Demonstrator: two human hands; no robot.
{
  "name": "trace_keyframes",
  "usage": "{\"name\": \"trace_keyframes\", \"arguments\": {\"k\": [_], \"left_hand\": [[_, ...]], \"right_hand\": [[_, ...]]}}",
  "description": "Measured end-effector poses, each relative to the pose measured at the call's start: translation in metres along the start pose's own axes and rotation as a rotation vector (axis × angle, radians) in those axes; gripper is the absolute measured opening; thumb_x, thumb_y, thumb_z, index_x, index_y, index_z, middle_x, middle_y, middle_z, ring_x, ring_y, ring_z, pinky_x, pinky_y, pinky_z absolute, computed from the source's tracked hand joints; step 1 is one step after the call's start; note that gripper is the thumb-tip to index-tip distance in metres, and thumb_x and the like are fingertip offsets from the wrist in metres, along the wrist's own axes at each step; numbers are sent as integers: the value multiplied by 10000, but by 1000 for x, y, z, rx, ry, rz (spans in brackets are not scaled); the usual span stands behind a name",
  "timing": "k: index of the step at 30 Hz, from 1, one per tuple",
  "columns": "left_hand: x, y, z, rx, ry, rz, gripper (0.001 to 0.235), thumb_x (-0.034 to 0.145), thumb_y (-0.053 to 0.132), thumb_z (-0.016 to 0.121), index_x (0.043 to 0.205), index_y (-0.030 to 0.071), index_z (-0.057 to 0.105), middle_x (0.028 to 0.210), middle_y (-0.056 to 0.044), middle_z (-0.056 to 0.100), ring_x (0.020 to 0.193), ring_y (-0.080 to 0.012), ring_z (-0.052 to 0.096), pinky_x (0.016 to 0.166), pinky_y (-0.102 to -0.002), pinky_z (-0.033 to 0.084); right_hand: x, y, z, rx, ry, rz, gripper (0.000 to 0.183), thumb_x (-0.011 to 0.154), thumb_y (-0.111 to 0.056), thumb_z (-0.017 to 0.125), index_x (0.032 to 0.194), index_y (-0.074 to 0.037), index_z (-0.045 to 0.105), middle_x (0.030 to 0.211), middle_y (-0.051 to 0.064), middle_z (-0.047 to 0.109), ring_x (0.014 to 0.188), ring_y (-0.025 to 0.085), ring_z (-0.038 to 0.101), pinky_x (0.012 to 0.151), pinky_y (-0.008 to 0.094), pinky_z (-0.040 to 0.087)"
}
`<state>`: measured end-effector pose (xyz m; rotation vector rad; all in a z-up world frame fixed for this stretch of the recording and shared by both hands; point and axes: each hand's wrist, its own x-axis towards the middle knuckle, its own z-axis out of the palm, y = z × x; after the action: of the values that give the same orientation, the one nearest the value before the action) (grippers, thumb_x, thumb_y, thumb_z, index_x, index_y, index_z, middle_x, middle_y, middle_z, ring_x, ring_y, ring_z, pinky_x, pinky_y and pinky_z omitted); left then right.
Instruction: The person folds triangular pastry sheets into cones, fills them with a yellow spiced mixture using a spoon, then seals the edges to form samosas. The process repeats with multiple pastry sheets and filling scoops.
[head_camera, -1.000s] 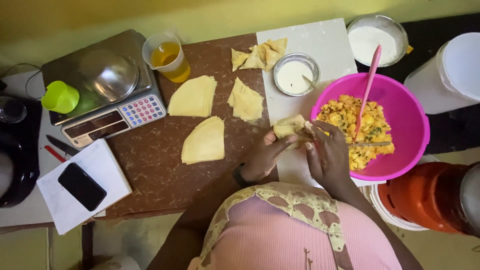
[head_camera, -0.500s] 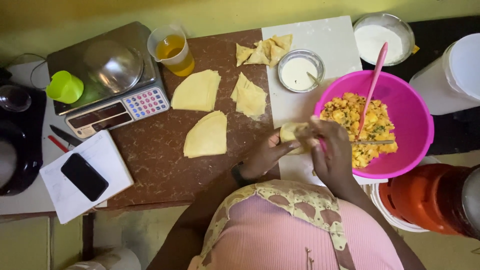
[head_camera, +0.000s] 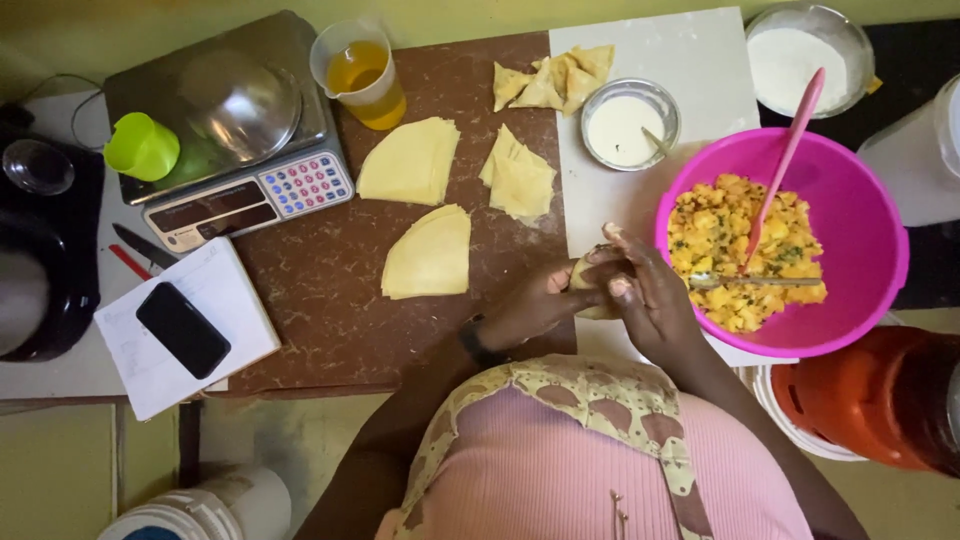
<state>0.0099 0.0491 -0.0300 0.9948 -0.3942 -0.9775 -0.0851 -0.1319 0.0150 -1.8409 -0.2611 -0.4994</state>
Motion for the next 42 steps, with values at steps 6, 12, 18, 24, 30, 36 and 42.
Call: {"name": "trace_keyframes", "arguments": {"k": [6, 12, 18, 24, 30, 36, 42], "left_hand": [[-12, -11, -46, -27, 32, -108, 358, 1049, 76, 883, 1355, -64, 760, 1201, -156, 846, 1031, -187, 823, 917, -396, 704], [13, -2, -29, -428, 91, -149, 323, 1065, 102, 875, 1346, -10, 762, 1219, -141, 842, 1044, -251, 863, 939, -457, 720], [18, -7, -50, -429, 171, -50, 398, 1069, 126, 875, 1424, 5, 742, 1327, -140, 815, 1179, -282, 828, 1058, -549, 683], [21, 8, -53, -481, 237, -9, 414, 1042, 119, 902, 1383, -46, 735, 1231, -199, 838, 1078, -300, 860, 981, -512, 709], [26, -14, -70, -506, 313, 20, 436, 1029, 104, 911, 1386, -66, 728, 1241, -224, 833, 1100, -319, 855, 1017, -532, 696], [26, -37, -74, -443, 339, -54, 464, 1025, 133, 921, 1373, -88, 710, 1194, -195, 821, 1074, -306, 857, 994, -506, 694], [17, -3, -51, -388, 330, -37, 441, 1026, 112, 912, 1372, -86, 726, 1206, -209, 820, 1092, -313, 843, 986, -536, 699]], "right_hand": [[34, 15, -6, 149, -6, 144, 544, 1217, -309, 462, 1569, 85, 592, 1267, 255, 794, 1203, 388, 801, 1144, 590, 557], [121, 167, -77, -1082, -382, 371, 392, 1134, -349, 731, 1440, -133, 848, 1222, 178, 846, 1130, 493, 803, 953, 598, 647], [149, 227, -47, -1364, -722, 477, 440, 1092, -618, 695, 1318, -316, 921, 1321, 166, 822, 1258, 434, 749, 1005, 584, 598], [153, 247, -54, -1256, -667, 524, 489, 1096, -578, 740, 1202, -147, 947, 1151, 240, 854, 1091, 478, 836, 877, 592, 690], [157, 25, -52, -193, -153, 871, 658, 1188, -627, 618, 1272, 1, 797, 1108, 254, 711, 1109, 438, 679, 996, 607, 550], [80, 31, -41, 339, -71, 867, 514, 1240, -478, 578, 1091, -26, 774, 973, 112, 761, 1024, 257, 804, 974, 458, 674], [56, 15, -31, 32, -93, 574, 409, 1204, -384, 673, 1083, -8, 777, 1027, 181, 685, 1113, 317, 728, 1038, 544, 599]]}}
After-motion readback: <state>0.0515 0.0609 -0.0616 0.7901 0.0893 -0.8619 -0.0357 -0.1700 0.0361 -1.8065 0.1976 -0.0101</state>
